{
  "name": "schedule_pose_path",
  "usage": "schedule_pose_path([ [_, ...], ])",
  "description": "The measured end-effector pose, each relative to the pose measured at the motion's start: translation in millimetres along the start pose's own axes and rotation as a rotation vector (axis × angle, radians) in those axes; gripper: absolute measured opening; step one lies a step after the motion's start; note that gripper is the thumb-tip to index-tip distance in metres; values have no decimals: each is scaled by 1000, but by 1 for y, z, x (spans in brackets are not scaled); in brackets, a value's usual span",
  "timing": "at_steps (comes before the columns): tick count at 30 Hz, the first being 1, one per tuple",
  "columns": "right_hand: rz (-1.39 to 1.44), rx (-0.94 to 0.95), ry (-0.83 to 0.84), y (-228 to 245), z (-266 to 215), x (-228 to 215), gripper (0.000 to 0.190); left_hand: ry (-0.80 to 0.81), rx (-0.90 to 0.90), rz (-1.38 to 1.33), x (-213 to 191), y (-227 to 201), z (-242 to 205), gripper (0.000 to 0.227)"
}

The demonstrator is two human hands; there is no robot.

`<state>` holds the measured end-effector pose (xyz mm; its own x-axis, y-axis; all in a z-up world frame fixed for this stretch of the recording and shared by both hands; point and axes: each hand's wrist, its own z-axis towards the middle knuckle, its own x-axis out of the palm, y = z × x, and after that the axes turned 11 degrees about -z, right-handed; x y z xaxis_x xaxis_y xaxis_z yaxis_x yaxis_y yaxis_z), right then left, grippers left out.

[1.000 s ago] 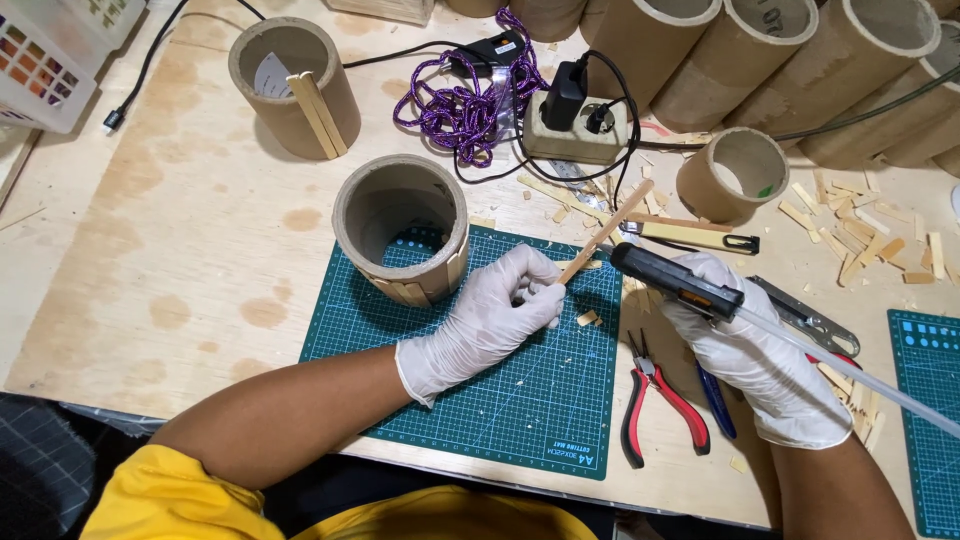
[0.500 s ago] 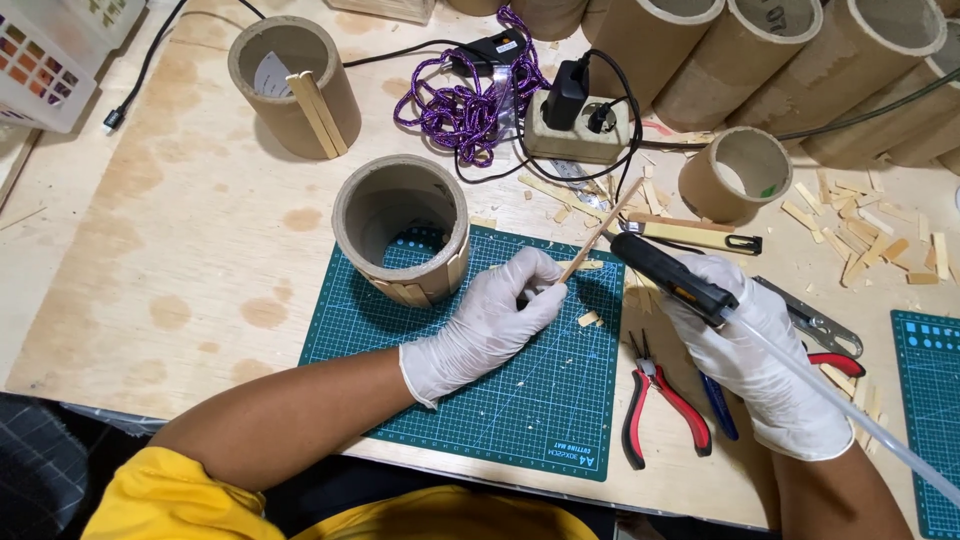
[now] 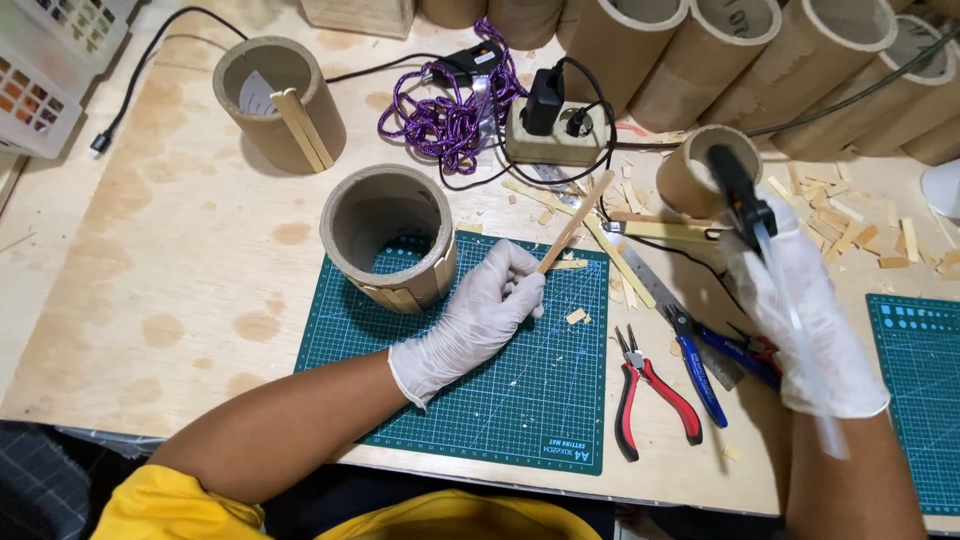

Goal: Gluing small wooden sticks onto a cardboard tube and a wooden block to create a decorative structure.

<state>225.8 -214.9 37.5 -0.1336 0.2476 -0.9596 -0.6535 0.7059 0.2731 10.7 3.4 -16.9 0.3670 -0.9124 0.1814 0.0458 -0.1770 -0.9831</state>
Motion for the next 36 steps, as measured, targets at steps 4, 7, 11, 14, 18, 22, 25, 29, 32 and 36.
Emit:
schedule_pose_path([
  [4, 472, 137, 1, 23, 15, -38, 14, 8, -17, -16, 1, -2, -4, 6],
  [7, -52, -203, -137, -51, 52, -1, 24, 12, -5, -40, 2, -1, -5, 8],
  [11, -362, 19, -44, -67, 72, 11, 51, 37, 12, -161, 1, 0, -6, 7],
  [14, -391, 57, 66, -59, 77, 5, 54, 45, -28, -241, 2, -2, -7, 7],
  [18, -541, -71, -118, -47, 50, -18, 80, 78, -33, -330, 2, -18, -16, 7],
  [22, -69, -504, -500, 32, -25, -55, 29, 217, -151, -313, -5, -56, -35, 9],
  [25, -90, -639, -673, 55, -59, -41, 24, 316, -305, -293, -16, -76, -52, 9],
  [29, -254, -600, -679, 33, -88, 6, 28, 370, -505, -424, -26, -73, -73, 10],
  [32, -88, -610, -559, 44, -95, 6, 29, 351, -602, -494, -30, -80, -78, 5],
  [36, 288, -514, -494, 35, -99, 39, 24, 242, -714, -604, -38, -94, -81, 3],
])
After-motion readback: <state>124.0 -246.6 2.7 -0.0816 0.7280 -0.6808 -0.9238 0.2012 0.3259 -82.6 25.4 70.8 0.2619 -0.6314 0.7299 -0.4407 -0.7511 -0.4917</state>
